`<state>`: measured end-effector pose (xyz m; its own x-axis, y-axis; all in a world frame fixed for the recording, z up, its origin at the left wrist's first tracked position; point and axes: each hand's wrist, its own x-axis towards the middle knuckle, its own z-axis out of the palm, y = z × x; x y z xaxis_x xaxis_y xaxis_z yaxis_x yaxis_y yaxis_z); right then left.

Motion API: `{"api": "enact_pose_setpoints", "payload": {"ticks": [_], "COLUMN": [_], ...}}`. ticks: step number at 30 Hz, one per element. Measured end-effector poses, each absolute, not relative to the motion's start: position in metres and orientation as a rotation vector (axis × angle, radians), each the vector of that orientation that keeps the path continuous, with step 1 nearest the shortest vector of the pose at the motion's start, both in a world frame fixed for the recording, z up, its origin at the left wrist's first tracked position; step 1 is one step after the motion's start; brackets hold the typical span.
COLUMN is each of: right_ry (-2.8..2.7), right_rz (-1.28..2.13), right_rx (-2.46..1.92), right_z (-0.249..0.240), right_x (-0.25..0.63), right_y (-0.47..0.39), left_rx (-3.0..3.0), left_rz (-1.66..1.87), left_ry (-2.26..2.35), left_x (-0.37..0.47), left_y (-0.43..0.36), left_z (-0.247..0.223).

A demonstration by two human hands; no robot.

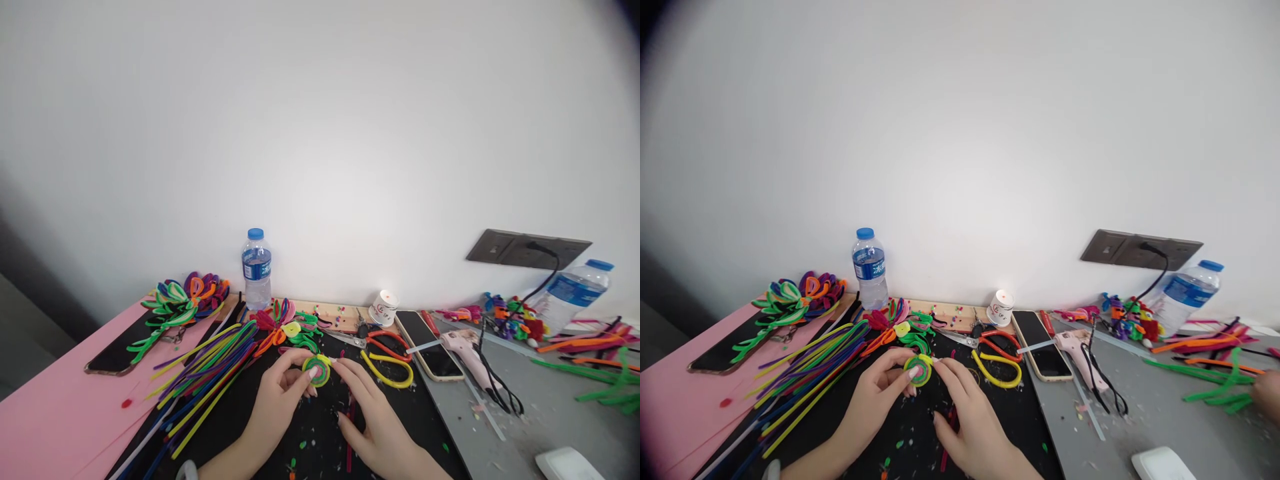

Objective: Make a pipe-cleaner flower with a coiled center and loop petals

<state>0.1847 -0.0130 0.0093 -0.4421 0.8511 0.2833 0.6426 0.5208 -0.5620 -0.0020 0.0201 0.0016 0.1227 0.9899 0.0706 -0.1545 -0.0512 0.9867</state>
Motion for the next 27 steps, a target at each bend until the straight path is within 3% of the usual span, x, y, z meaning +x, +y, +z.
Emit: {"api": "enact_pose_setpoints", "payload": {"ticks": [27], "right_ry": [-2.091], "right_rz": [0.64], "right_rx": [-1.109], "right_z": [0.005], "right_x": [0.1772], "right_y": [-0.0175], "left_rx": [1.126], "left_rz": [1.243], "left_ry": [0.93], "left_x": [0.0028], "left_y": [0.0175], "left_z": [0.0045]}}
